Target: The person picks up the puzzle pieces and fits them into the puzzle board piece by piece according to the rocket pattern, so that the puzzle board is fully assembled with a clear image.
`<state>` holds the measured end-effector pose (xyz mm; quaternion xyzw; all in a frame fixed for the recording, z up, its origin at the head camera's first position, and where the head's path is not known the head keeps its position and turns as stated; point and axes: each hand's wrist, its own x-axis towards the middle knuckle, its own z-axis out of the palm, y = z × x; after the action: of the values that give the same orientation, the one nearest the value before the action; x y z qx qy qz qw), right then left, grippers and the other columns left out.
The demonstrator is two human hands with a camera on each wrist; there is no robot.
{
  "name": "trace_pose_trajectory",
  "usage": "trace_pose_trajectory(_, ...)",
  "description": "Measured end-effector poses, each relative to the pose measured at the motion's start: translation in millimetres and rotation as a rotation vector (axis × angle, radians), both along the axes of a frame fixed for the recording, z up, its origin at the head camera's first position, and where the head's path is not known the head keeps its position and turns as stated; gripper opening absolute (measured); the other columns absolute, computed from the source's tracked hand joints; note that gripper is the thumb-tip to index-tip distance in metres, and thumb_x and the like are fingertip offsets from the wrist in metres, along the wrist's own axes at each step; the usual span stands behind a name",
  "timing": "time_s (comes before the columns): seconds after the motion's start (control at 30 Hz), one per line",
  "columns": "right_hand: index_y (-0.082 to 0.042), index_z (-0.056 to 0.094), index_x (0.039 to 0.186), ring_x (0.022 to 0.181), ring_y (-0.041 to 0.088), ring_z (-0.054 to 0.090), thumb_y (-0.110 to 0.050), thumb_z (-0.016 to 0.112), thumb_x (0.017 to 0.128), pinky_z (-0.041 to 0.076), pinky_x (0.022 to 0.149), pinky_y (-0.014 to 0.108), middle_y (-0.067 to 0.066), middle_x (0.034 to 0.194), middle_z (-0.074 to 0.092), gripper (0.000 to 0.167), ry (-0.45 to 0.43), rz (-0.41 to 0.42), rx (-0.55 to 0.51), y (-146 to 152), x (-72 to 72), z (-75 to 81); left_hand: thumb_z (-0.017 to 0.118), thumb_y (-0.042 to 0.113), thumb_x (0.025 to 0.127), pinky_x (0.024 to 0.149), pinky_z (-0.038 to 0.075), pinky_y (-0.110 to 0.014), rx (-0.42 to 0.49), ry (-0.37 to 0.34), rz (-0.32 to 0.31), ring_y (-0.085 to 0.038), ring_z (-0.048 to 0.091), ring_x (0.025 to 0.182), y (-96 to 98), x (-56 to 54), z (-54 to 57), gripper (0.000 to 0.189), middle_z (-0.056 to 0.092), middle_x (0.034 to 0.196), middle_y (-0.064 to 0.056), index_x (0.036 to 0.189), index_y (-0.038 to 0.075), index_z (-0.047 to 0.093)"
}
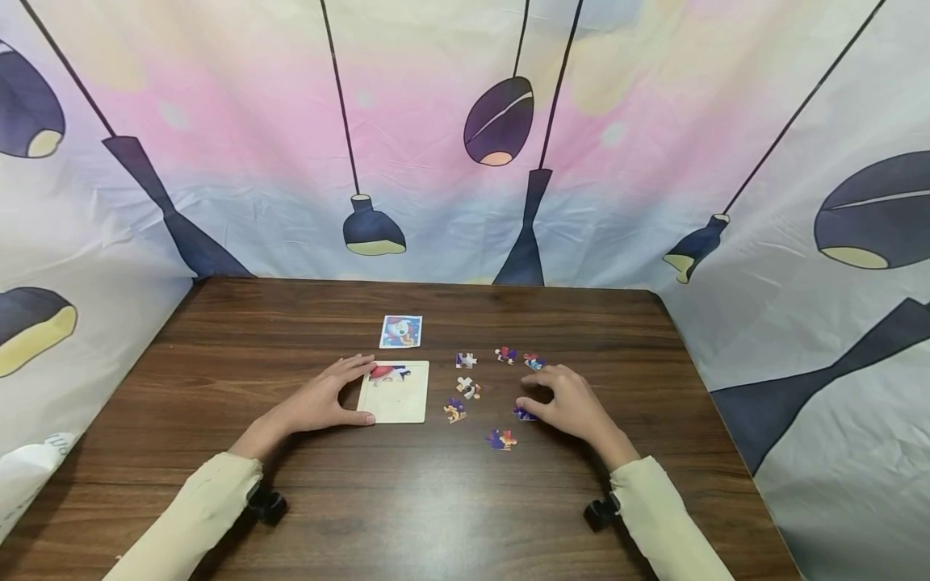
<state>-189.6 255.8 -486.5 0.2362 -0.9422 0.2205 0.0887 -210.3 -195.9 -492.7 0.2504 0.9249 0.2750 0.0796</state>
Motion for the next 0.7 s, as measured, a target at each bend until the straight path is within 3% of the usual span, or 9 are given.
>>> trace_pose_trajectory(0.17,-0.016,0.079,0.112,0.094,0.014,0.065,-0.051,0.081,0.085,0.057,0.082,0.042,-0.007,0.1,0.073,0.045,-0.017,0.001,0.001,3.1,10.5,-2.6,0.08,0.065,0.078,0.118,0.023,-0.069,-0.004,-0.006,0.005,-0.042,0.02,0.154,1.3,1.0,1.6,0.104,0.033,0.165,-0.011,0.158,0.011,0.041)
trace_pose_trajectory(0.43,-0.02,0.083,0.104,0.089,0.008,0.058,-0.048,0.085,0.082,0.053,0.076,0.035,-0.013,0.093,0.071,0.035,-0.039,0.036,0.036,4.9,13.6,-4.2,0.08,0.065,0.078,0.118,0.022,-0.069,-0.001,-0.005,0.004,-0.043,0.02,0.154,2.1,1.2,2.7,0.104,0.033,0.165,-0.012,0.158,0.011,0.041)
trace_pose_trajectory(0.53,-0.02,0.083,0.105,0.091,0.01,0.059,-0.04,0.085,0.084,0.053,0.077,0.037,-0.012,0.096,0.071,0.029,-0.054,0.063,0.046,4.4,12.1,-4.0,0.079,0.066,0.078,0.118,0.022,-0.069,-0.002,-0.005,0.002,-0.043,0.02,0.154,2.2,1.6,3.1,0.104,0.033,0.165,-0.012,0.158,0.01,0.041)
trace_pose_trajectory(0.7,-0.013,0.078,0.119,0.105,0.023,0.064,-0.016,0.081,0.088,0.056,0.089,0.048,0.003,0.113,0.074,0.031,-0.045,0.086,0.042,3.8,10.0,-2.7,0.08,0.066,0.078,0.118,0.022,-0.069,-0.004,-0.008,0.005,-0.043,0.02,0.154,2.3,1.8,3.6,0.104,0.033,0.165,-0.012,0.158,0.011,0.041)
